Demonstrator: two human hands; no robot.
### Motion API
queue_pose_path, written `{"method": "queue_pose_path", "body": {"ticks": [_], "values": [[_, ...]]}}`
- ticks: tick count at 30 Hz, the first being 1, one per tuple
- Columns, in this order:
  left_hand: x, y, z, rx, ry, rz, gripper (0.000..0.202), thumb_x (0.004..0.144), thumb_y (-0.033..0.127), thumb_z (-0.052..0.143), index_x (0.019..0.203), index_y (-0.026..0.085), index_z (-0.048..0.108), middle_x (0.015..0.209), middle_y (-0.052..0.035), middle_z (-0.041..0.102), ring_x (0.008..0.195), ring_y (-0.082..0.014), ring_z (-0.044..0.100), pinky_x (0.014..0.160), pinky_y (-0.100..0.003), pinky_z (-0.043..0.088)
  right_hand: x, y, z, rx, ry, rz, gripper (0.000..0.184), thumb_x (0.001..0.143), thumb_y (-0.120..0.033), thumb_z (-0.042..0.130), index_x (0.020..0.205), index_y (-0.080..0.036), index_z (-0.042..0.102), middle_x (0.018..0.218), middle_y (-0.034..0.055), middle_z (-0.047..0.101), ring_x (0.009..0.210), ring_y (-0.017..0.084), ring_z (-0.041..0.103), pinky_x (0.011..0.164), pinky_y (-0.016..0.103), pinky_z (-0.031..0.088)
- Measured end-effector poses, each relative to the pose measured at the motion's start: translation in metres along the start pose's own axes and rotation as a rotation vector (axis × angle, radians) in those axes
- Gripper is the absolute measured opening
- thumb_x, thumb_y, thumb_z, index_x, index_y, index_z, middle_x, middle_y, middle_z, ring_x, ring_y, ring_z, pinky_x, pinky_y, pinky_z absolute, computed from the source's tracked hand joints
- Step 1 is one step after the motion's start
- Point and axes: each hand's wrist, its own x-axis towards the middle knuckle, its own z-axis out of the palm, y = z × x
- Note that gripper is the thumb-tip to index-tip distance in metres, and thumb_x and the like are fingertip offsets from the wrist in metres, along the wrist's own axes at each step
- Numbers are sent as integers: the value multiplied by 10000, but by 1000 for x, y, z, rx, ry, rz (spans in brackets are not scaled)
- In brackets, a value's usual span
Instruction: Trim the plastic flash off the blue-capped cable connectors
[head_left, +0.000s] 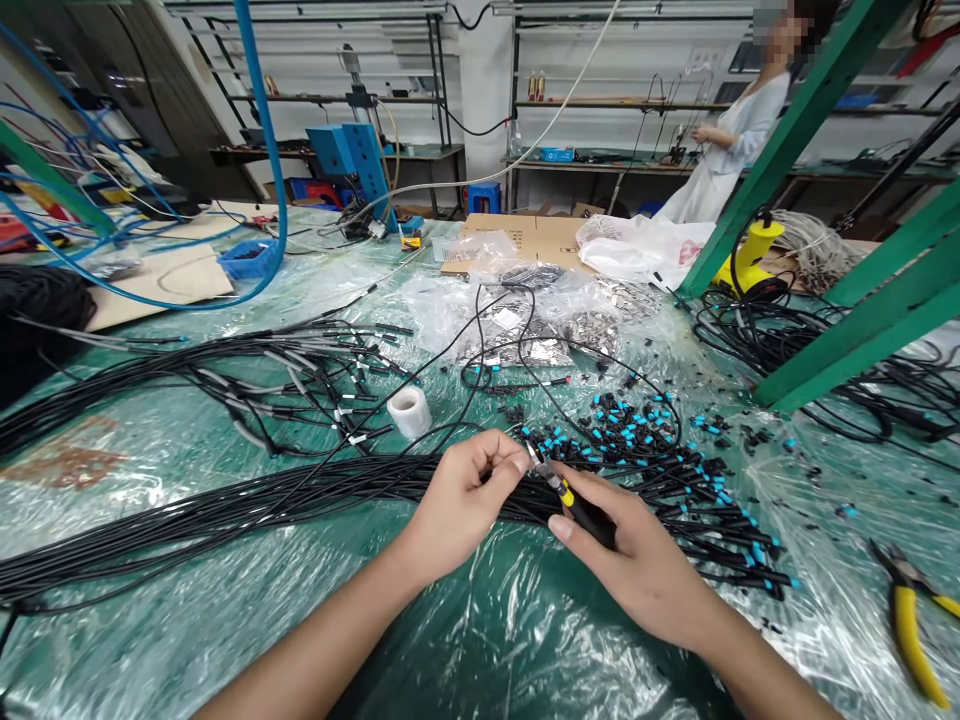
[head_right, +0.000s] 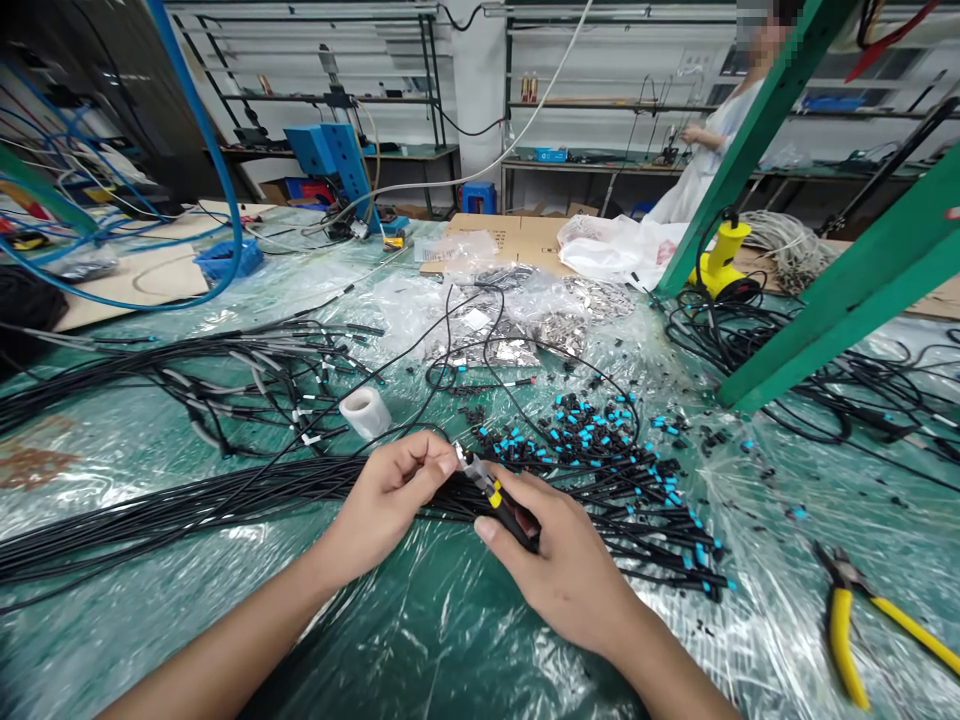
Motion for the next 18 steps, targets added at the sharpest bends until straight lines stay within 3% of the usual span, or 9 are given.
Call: {"method": "queue_pose_path", "body": {"ticks": [5, 9, 14, 18], "values": [[-1, 2, 0, -18, 7, -3, 267, 890, 359, 526, 744, 139, 565, 669, 34, 488, 644, -61, 403, 617, -192, 327, 0, -4, -2, 148, -73, 8, 470, 909, -446, 559, 1367, -359, 497, 1089, 1, 607, 1026, 173, 538, 1008, 355, 401], [0, 1, 0, -100, -22, 1, 237, 894, 312, 526, 742, 143, 591, 664, 41, 520, 539, -30, 307, 545, -185, 271, -1, -7, -8, 405, -237, 37, 377, 928, -401, 553, 1300, -338, 558, 871, -29, 546, 791, 95, 483, 758, 211, 405], [1, -2, -1, -229, -83, -17, 244, 888, 340, 555, 756, 143, 611, 683, 23, 598, 471, -13, 219, 474, -190, 194, -2, -7, -14, 494, -297, 101, 422, 939, -438, 522, 1331, -283, 538, 825, -15, 499, 742, 89, 446, 690, 215, 357], [1, -5, 0, -267, -95, -48, 262, 878, 374, 573, 751, 145, 596, 564, 42, 505, 465, -22, 225, 459, -190, 171, -2, -9, -16, 529, -301, 127, 482, 920, -479, 536, 1353, -268, 522, 838, -5, 507, 736, 96, 447, 699, 228, 377]]}}
